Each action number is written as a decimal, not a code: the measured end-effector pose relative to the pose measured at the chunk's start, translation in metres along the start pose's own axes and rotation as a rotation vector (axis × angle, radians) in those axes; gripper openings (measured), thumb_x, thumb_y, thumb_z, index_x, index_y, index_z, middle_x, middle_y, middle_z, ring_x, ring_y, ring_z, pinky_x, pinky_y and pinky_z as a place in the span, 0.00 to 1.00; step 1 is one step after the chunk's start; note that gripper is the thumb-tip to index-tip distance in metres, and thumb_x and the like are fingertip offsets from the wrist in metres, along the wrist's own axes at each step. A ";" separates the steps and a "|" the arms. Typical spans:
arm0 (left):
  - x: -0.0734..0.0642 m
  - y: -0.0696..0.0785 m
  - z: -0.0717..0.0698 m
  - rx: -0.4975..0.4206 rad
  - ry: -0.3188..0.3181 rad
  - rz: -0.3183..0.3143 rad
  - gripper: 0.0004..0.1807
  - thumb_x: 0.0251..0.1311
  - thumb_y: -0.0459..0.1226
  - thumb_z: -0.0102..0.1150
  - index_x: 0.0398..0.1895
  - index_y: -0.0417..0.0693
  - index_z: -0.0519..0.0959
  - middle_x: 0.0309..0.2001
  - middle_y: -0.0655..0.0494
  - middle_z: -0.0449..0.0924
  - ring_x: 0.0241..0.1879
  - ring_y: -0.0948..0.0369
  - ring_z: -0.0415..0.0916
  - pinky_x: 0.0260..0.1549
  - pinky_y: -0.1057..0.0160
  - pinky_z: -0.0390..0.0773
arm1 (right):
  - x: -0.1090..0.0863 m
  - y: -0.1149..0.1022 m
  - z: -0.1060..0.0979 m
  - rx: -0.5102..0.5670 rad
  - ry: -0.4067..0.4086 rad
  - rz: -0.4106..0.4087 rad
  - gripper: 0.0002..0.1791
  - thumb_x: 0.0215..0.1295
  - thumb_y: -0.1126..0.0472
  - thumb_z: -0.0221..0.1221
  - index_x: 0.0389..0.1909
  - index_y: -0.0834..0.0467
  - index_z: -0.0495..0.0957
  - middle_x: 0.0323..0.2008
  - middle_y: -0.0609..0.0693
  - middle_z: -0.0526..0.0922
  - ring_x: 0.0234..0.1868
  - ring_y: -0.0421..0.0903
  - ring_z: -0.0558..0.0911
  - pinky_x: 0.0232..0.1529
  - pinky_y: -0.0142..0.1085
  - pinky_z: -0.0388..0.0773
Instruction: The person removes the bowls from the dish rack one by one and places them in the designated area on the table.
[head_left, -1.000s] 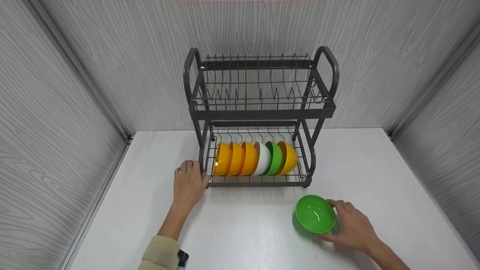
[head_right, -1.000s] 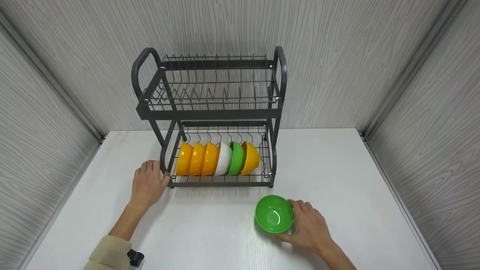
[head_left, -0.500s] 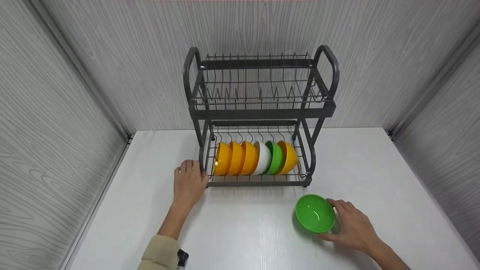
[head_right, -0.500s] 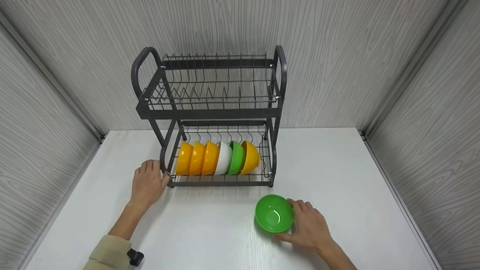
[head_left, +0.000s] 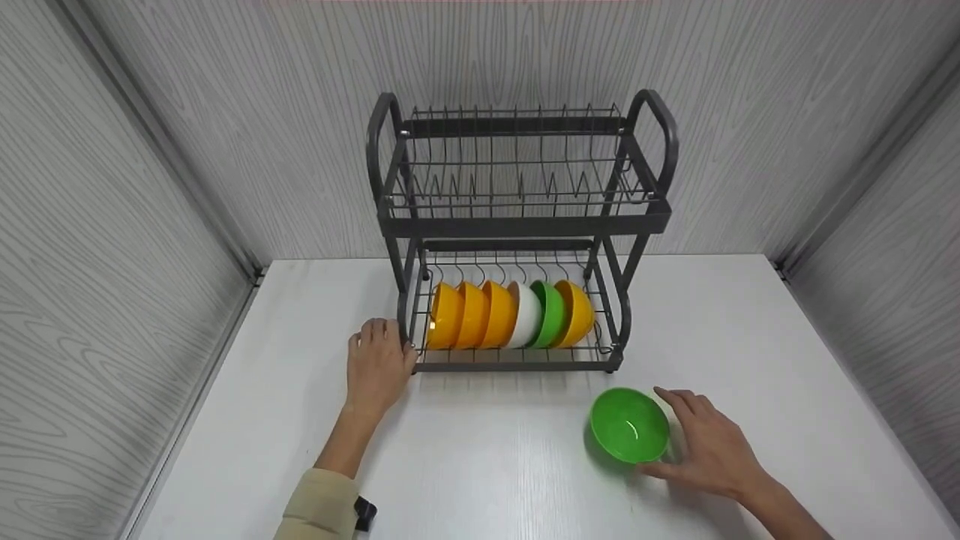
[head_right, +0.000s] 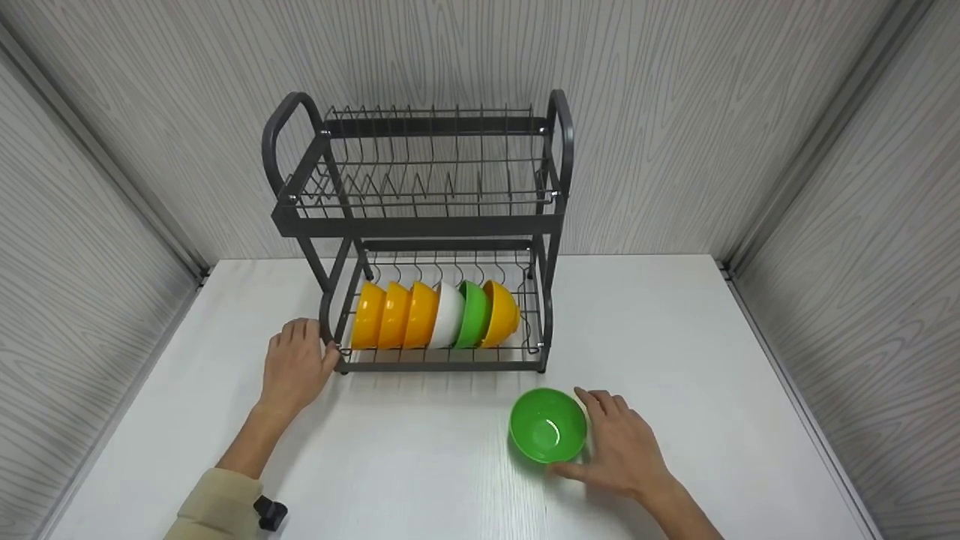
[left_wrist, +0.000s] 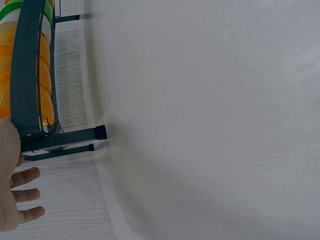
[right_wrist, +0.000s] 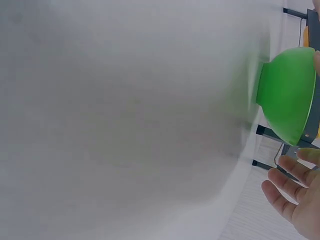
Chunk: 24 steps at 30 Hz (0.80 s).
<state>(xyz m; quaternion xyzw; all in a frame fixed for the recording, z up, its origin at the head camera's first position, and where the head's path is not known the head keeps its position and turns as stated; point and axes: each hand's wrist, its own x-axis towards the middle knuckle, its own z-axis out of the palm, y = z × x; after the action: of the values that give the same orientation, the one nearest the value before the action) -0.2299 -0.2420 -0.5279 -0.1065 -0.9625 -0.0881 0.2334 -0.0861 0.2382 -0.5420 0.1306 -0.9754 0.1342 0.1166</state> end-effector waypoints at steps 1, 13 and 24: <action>0.000 0.000 0.000 0.002 -0.002 -0.001 0.18 0.70 0.43 0.56 0.49 0.34 0.74 0.51 0.32 0.82 0.58 0.38 0.78 0.55 0.42 0.79 | 0.001 0.000 -0.001 0.002 0.008 -0.004 0.65 0.35 0.21 0.75 0.71 0.56 0.72 0.61 0.56 0.81 0.56 0.56 0.83 0.45 0.56 0.86; 0.001 -0.001 -0.001 -0.011 -0.021 -0.013 0.19 0.70 0.43 0.56 0.50 0.34 0.75 0.53 0.31 0.82 0.59 0.38 0.78 0.57 0.41 0.79 | 0.018 -0.006 -0.014 -0.004 0.064 -0.033 0.63 0.38 0.25 0.77 0.73 0.56 0.70 0.63 0.57 0.80 0.59 0.59 0.82 0.49 0.58 0.85; 0.001 0.000 -0.002 -0.014 -0.031 -0.016 0.19 0.71 0.43 0.55 0.49 0.34 0.74 0.52 0.31 0.81 0.59 0.38 0.78 0.56 0.41 0.80 | 0.043 -0.016 -0.023 -0.017 0.141 -0.109 0.63 0.39 0.26 0.76 0.74 0.55 0.69 0.63 0.57 0.81 0.61 0.59 0.81 0.55 0.57 0.83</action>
<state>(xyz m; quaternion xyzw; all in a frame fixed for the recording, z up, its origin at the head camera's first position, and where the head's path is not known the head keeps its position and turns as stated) -0.2302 -0.2423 -0.5257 -0.1016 -0.9662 -0.0951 0.2170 -0.1172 0.2207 -0.5054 0.1726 -0.9573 0.1281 0.1933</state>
